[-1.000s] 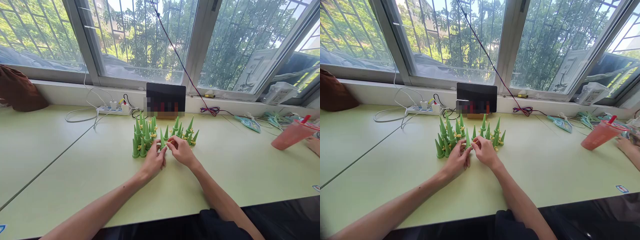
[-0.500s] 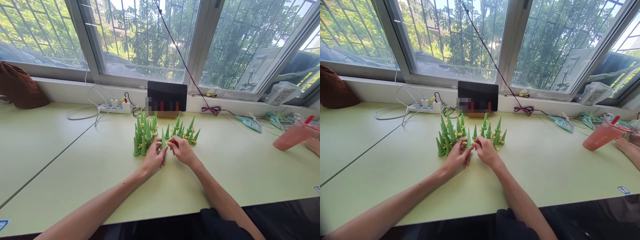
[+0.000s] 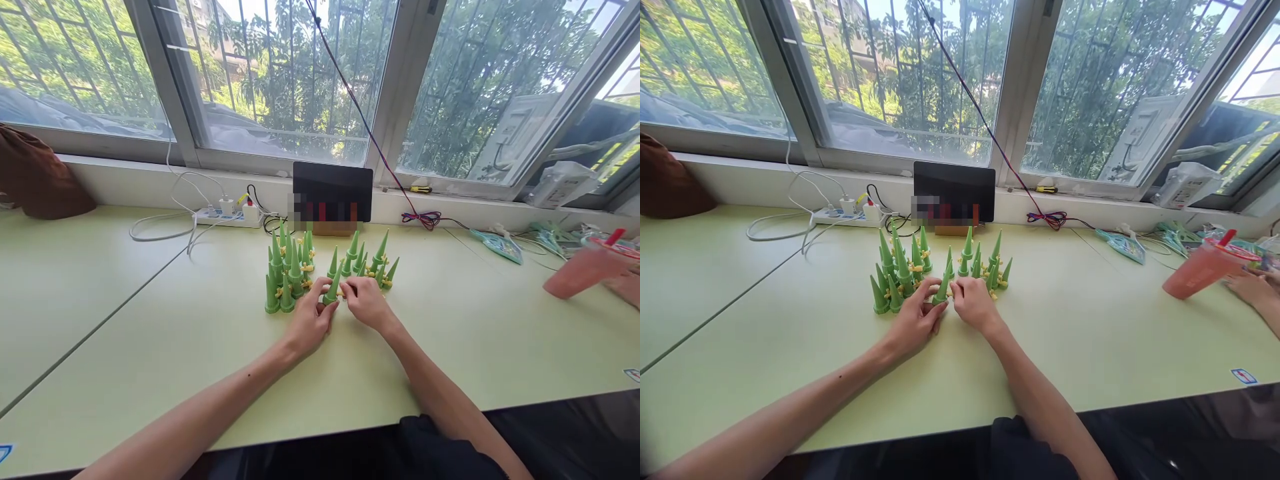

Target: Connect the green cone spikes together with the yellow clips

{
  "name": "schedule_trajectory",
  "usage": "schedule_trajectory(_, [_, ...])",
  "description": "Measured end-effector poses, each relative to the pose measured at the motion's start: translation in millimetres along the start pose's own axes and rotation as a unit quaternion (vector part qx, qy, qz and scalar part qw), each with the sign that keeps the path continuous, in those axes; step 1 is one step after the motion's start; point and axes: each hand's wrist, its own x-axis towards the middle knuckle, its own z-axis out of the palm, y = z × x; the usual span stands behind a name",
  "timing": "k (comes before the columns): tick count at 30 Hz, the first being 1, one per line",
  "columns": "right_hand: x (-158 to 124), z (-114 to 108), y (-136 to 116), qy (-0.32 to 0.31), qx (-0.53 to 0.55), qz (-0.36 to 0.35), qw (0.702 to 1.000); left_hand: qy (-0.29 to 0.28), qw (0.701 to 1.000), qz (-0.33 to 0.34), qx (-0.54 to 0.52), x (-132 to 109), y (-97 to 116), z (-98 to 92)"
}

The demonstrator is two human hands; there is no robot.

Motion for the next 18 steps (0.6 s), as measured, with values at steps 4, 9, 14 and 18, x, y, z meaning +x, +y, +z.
schedule_trajectory(4, [0.2,-0.1,-1.6,0.019,0.011,0.017,1.0,0.006,1.0,-0.011,-0.014,0.9,0.9,2.2])
schedule_trajectory(9, [-1.3,-1.0,-3.6,0.01,0.047,0.003,0.999,0.019,0.995,-0.059,-0.08,3.6,1.9,5.0])
schedule_trajectory(14, [-1.8,-2.4,-1.9,-0.015,0.047,-0.035,0.998,0.021,0.99,-0.086,-0.112,5.0,2.1,4.7])
schedule_trajectory(18, [-2.1,-4.5,0.4,-0.037,0.031,-0.047,0.998,0.012,0.991,-0.076,-0.108,4.4,1.3,3.7])
